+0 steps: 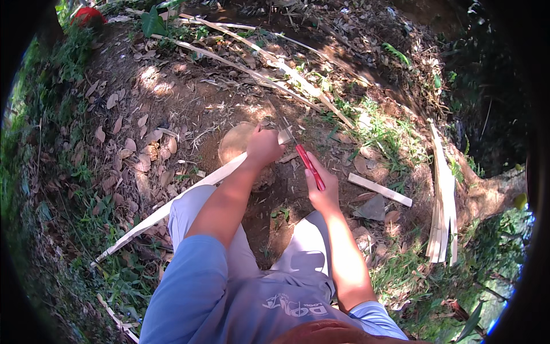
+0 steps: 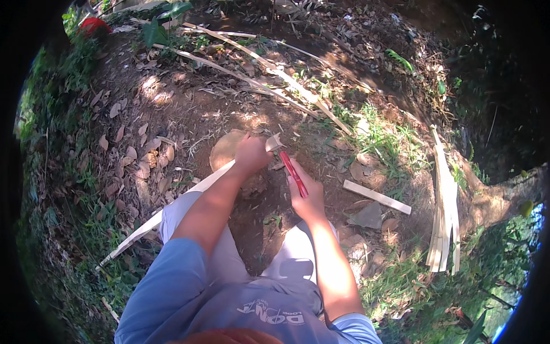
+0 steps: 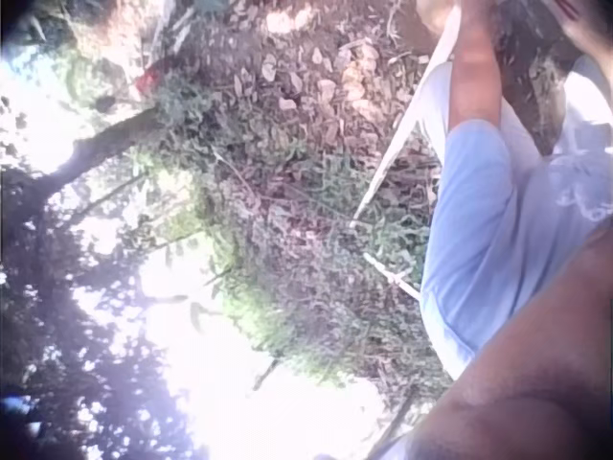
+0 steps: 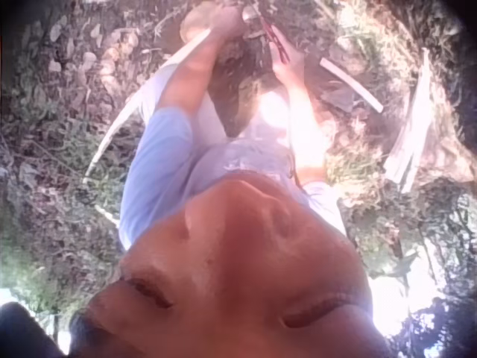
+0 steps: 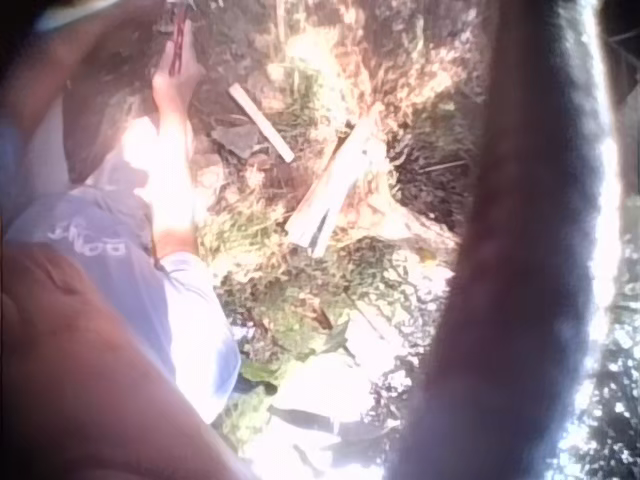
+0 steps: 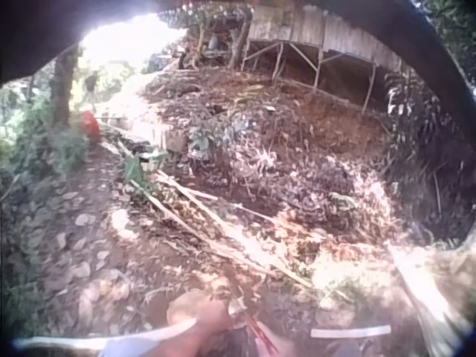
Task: The person sits on the ground in a wooded area and uses a red hand saw to cut a long piece of light-colored wood resting on a rock. They repeatedly saw through the wood, creating smaller pieces that accumulate on the ground.
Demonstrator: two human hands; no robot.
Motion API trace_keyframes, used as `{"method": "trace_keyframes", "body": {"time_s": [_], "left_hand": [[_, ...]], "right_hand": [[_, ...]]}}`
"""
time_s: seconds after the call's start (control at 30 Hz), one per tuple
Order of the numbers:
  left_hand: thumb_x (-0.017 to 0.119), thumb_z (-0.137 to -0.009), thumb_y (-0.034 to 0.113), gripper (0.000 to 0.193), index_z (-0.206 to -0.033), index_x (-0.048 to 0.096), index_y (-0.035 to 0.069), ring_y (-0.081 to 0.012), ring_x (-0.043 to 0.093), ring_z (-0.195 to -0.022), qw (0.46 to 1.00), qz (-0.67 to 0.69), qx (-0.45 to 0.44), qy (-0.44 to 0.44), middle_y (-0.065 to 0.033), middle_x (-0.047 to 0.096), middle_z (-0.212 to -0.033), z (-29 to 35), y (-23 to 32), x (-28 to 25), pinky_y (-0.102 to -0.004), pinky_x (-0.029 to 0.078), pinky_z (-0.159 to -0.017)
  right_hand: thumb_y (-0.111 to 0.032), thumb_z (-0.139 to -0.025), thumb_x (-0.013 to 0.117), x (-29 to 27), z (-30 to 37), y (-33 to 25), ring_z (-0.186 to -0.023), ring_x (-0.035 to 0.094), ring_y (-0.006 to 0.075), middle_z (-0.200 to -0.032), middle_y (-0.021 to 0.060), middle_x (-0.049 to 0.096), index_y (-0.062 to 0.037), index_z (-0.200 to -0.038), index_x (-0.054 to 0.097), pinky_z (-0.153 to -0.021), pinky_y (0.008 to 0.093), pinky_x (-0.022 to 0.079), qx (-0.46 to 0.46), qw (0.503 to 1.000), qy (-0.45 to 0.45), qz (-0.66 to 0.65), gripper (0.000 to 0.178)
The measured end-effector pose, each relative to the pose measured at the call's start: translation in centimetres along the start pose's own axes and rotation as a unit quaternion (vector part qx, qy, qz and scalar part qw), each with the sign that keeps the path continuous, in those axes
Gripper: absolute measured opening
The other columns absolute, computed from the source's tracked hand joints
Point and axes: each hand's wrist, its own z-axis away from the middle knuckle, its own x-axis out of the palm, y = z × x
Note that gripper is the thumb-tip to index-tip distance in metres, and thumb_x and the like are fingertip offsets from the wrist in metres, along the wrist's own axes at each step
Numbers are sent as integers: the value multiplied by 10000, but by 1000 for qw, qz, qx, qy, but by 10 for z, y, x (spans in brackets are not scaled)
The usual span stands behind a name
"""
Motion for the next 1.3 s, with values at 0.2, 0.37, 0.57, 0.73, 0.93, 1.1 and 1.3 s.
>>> {"method": "trace_keyframes", "body": {"time_s": [0.2,0.37,0.57,0.73,0.93,1.1,1.3], "left_hand": [[757,-853,333,322,-1006,777,51,-322,764,-949,998,8,5,57,-173,783,-901,3,-7,14,-456,384,-1268],[778,-865,340,352,-1034,747,34,-342,758,-909,1000,17,9,2,-186,772,-868,0,-6,7,-467,352,-1286],[784,-848,325,312,-932,737,28,-368,742,-774,997,-6,35,73,-191,737,-745,-8,-12,19,-476,409,-1241],[801,-823,309,291,-881,731,32,-360,738,-743,993,11,32,110,-185,729,-715,-6,-19,27,-474,459,-1205],[826,-811,321,339,-935,734,19,-372,742,-758,996,-3,31,83,-206,725,-724,-3,-12,19,-472,451,-1224],[731,-895,289,289,-974,744,11,-382,748,-782,995,-7,60,76,-212,737,-754,-5,-7,21,-521,426,-1230],[667,-926,255,253,-966,742,17,-396,750,-784,991,-2,97,93,-213,740,-765,-3,-21,27,-551,427,-1217]], "right_hand": [[-148,-1000,719,-52,85,-16,-692,692,122,-939,150,789,-119,-1505,660,-690,292,563,71,992,-21,99,510],[-93,-990,689,-81,143,-21,-637,662,180,-874,140,761,-16,-1421,687,-660,326,542,43,998,-2,50,438],[-33,-974,671,-91,119,-54,-540,610,178,-747,122,698,12,-1421,672,-588,306,507,70,993,-65,70,449],[-93,-976,689,-71,80,-39,-659,749,234,-856,139,774,-90,-1517,628,-673,369,585,65,994,-60,65,544],[-107,-983,708,-9,-4,-9,-826,786,370,-1078,219,792,-116,-1507,635,-740,394,601,-18,1000,-12,-9,528],[-136,-1004,698,61,-87,18,-768,753,291,-976,243,772,-70,-1462,670,-724,365,575,-108,990,61,-65,463],[-159,-1001,704,72,-116,5,-806,753,340,-977,277,761,-47,-1444,677,-753,380,579,-65,997,36,-35,457]]}}
